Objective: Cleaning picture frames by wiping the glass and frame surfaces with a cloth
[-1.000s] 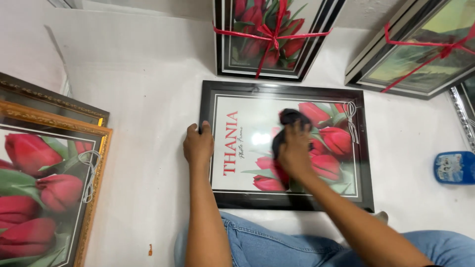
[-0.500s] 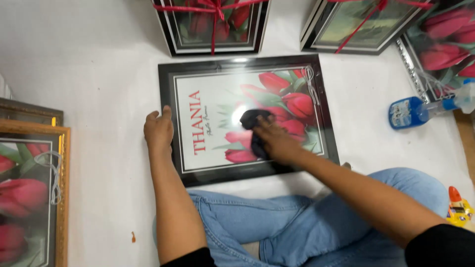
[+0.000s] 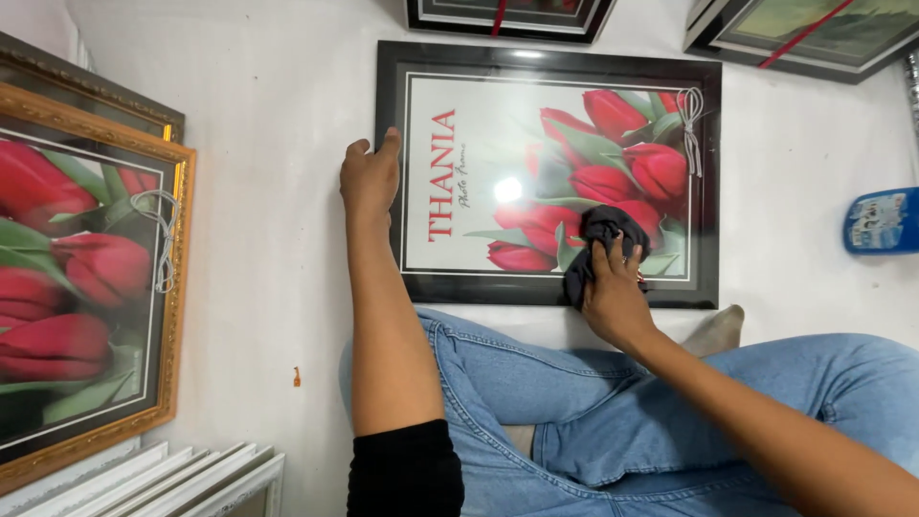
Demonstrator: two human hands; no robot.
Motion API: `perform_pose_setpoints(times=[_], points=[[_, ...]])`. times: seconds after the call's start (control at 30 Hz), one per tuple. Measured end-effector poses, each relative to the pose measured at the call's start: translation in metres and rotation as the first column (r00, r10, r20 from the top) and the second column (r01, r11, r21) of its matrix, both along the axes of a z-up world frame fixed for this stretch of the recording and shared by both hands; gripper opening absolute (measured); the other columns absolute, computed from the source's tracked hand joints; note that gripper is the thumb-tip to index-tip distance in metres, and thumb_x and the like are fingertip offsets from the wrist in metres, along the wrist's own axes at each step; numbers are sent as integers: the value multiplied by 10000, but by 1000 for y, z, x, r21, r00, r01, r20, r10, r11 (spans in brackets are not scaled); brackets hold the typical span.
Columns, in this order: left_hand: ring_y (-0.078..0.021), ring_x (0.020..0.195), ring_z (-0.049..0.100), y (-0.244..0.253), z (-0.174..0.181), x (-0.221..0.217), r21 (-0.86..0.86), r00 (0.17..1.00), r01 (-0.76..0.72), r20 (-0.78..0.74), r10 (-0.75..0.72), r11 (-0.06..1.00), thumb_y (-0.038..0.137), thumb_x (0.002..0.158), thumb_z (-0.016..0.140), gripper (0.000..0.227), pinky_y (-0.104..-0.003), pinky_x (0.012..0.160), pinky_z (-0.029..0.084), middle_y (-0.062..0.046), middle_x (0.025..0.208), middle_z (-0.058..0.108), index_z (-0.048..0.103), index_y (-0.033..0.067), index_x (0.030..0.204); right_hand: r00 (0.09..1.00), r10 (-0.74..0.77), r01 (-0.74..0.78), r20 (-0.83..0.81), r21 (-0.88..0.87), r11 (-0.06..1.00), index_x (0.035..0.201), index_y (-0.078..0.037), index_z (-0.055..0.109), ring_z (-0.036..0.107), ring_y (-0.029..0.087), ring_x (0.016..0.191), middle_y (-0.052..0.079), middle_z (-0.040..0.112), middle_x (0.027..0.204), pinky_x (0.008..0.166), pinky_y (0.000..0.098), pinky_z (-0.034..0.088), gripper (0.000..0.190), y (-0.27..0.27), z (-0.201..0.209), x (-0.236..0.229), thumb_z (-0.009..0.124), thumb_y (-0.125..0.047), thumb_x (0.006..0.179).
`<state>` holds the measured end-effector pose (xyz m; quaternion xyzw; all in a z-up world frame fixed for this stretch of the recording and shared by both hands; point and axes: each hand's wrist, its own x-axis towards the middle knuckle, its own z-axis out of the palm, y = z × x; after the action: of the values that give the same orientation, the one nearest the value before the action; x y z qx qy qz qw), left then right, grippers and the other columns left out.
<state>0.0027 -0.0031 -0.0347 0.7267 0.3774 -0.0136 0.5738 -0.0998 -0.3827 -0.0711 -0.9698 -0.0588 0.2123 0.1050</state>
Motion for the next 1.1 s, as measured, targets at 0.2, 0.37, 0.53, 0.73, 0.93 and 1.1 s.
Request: perform_pose_setpoints(times=[0.2,0.37,0.53,0.73,0.93,1.1], points=[[-417,1352,520,-3,13,1,63,995,61,-77,-56,996,577,932,658,863,-561,1117,420,-259,1415,565,438,-56,1476,967,187,-229,171,273,934,1431,118,480,212,624,1457,459,313,1531,1212,666,87,651,107,6,0,616,0,805],[-423,1336,533,-4,1,3,105,997,63,-47,-58,992,526,967,655,804,-565,1093,440,-281,1394,569,448,-72,1463,954,283,-300,100,338,892,1495,-12,471,103,635,1477,311,232,1644,1168,689,235,657,156,6,2,622,-80,859],[-431,1339,522,-7,14,-2,114,997,65,-37,-61,991,475,1011,624,763,-600,1066,435,-309,1414,530,415,-87,1483,787,559,-597,262,93,797,1436,-75,541,301,414,1517,198,431,1581,1271,525,200,584,72,14,24,656,-125,866],[-426,1341,512,-11,14,-1,139,994,108,-43,-103,984,498,1026,623,798,-576,1057,453,-321,1435,500,393,-113,1486,851,499,-504,167,-9,863,1404,-187,595,421,443,1435,101,491,1564,1052,502,522,538,-53,40,90,598,-81,877],[-432,1290,554,-12,2,4,273,990,123,-94,-101,954,427,1031,632,730,-571,1027,482,-328,1363,551,437,-143,1443,999,-41,34,-24,-224,974,1228,-259,780,737,415,1056,127,798,1092,898,519,607,421,-161,85,151,624,-299,839],[-448,1231,539,-7,-13,7,435,976,180,-191,-105,882,480,992,622,723,-532,1026,449,-274,1280,606,539,-106,1407,956,-285,292,63,-248,924,1353,-256,740,486,634,1321,286,664,1377,1047,790,284,660,-227,48,167,662,-169,703]])
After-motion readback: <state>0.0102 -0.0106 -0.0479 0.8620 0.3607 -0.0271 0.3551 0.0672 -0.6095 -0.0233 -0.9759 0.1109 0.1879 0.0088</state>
